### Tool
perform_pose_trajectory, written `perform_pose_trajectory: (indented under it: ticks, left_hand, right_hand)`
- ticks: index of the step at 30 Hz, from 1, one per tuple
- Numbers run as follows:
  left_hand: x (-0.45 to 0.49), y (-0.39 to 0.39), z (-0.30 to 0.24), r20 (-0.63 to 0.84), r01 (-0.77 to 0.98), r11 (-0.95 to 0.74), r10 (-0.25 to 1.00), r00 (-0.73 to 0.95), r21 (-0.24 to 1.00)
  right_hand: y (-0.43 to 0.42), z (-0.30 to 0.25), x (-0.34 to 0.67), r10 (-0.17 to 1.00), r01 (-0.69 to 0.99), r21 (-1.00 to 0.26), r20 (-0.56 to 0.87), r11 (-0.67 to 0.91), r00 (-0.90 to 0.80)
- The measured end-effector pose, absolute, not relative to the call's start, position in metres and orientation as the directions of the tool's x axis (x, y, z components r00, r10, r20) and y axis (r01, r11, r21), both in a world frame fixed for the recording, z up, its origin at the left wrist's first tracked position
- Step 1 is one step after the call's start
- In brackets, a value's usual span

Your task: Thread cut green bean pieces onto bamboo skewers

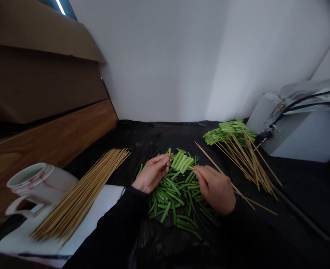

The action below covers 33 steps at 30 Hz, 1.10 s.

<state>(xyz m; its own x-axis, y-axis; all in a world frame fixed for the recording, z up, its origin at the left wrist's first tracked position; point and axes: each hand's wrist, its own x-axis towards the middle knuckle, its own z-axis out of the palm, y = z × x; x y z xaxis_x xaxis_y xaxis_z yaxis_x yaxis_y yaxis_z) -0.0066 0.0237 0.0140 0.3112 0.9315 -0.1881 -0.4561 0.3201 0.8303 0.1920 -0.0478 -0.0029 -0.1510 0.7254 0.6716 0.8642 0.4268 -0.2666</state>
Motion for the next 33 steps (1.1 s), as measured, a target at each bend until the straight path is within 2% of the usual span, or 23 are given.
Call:
perform_pose_trajectory:
  ticks: [25, 33]
  left_hand:
    - [-0.0046, 0.0219, 0.0144, -0.164, -0.413, 0.259, 0.954, 0.251, 0.873]
    - [-0.0072, 0.0227, 0.0141, -0.126, -0.338, 0.198, 0.967, 0.223, 0.92]
  right_hand:
    - [-0.0486, -0.0036, 0.1912, 0.746, 0.871, -0.268, 0.648, 0.412, -0.153]
    - [-0.0481, -0.0046, 0.1921, 0.73, 0.872, -0.234, 0.659, 0.429, -0.182]
